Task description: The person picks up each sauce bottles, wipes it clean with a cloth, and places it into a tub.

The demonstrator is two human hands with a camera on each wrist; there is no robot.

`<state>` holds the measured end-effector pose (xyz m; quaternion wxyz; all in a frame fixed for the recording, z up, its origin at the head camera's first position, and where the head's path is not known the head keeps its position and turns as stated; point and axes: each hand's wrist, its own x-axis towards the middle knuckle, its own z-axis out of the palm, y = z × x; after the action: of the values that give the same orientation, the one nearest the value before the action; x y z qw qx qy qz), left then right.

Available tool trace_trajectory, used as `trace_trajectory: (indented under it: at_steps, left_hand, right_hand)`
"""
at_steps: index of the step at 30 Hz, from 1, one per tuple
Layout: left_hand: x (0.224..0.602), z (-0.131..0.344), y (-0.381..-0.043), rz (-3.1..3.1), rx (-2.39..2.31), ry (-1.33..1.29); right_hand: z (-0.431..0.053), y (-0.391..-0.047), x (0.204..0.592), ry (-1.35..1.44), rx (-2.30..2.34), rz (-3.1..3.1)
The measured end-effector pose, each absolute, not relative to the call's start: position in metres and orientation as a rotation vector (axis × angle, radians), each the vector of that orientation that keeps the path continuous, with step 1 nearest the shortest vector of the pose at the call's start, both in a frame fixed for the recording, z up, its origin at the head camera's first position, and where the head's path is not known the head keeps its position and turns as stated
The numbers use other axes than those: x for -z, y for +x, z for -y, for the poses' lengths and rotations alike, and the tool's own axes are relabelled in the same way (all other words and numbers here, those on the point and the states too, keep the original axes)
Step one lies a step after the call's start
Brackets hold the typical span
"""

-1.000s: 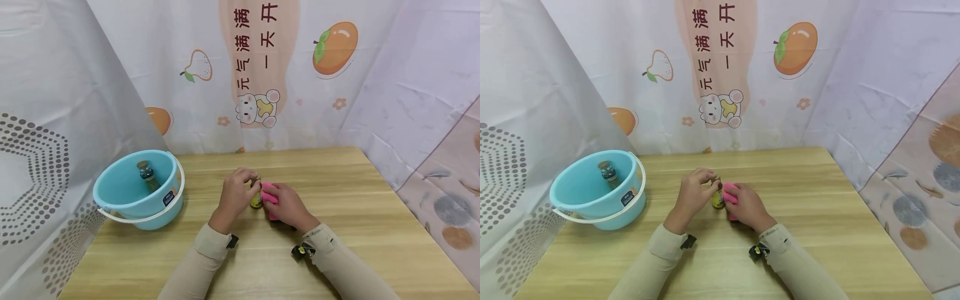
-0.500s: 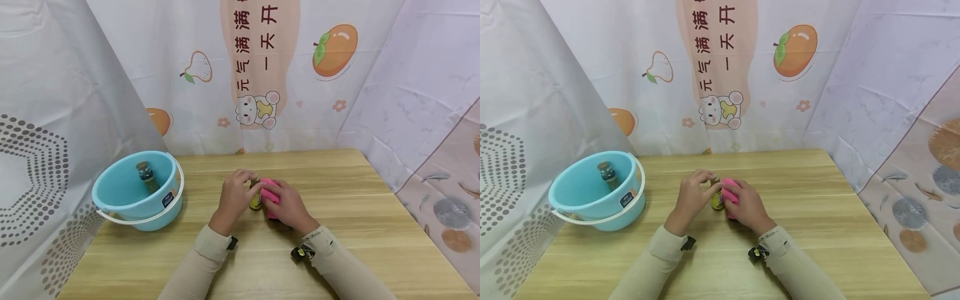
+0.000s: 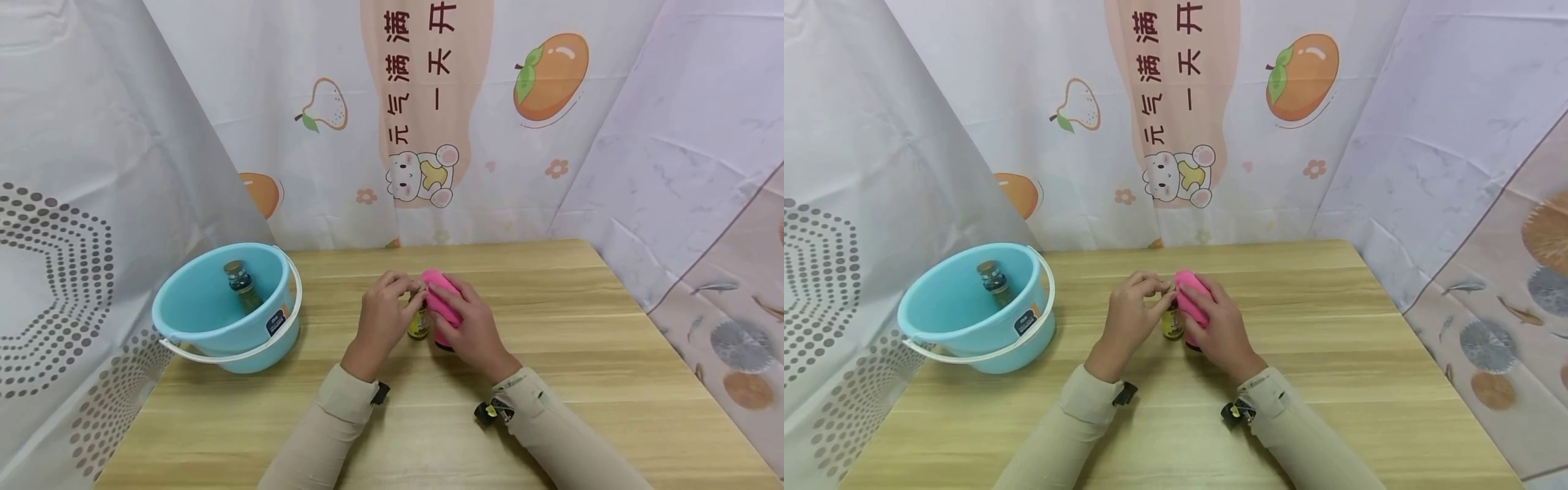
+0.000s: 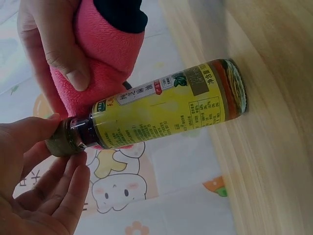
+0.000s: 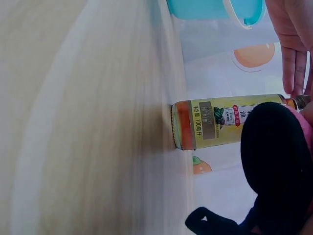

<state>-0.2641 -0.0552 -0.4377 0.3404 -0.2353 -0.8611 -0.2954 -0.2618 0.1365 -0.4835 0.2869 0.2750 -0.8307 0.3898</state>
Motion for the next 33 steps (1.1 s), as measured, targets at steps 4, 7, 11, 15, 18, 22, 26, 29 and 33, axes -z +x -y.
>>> trace_trajectory:
  at_steps: [4, 7, 11, 15, 18, 22, 26, 29, 33]
  left_hand:
    - [0.4359, 0.0551, -0.2640, 2.251, 0.766, -0.619]
    - [0.4358, 0.0548, -0.2641, 2.256, 0.764, -0.624]
    - [0.4359, 0.0551, -0.2636, 2.265, 0.775, -0.626]
    - [0.4357, 0.0558, -0.2630, 2.267, 0.787, -0.624]
    - [0.4355, 0.0557, -0.2633, 2.256, 0.787, -0.635]
    - [0.4344, 0.0550, -0.2635, 2.242, 0.786, -0.647]
    - [0.4336, 0.0545, -0.2637, 2.249, 0.787, -0.641]
    - [0.4337, 0.0543, -0.2635, 2.256, 0.792, -0.637]
    - [0.4344, 0.0547, -0.2627, 2.262, 0.798, -0.636]
  right_hand:
    - [-0.1364, -0.2621, 0.4830, 0.744, -1.047, 2.232]
    - [-0.1371, -0.2625, 0.4834, 0.735, -1.035, 2.257]
    - [-0.1378, -0.2626, 0.4834, 0.728, -1.020, 2.288]
    - [-0.1379, -0.2629, 0.4828, 0.732, -1.021, 2.309]
    - [-0.1377, -0.2633, 0.4827, 0.726, -1.014, 2.310]
    - [-0.1375, -0.2630, 0.4812, 0.717, -1.013, 2.312]
    - [-0.1375, -0.2627, 0.4795, 0.713, -1.018, 2.322]
    - [-0.1376, -0.2621, 0.4793, 0.714, -1.019, 2.326]
    - [-0.1372, -0.2615, 0.4797, 0.718, -1.021, 2.312]
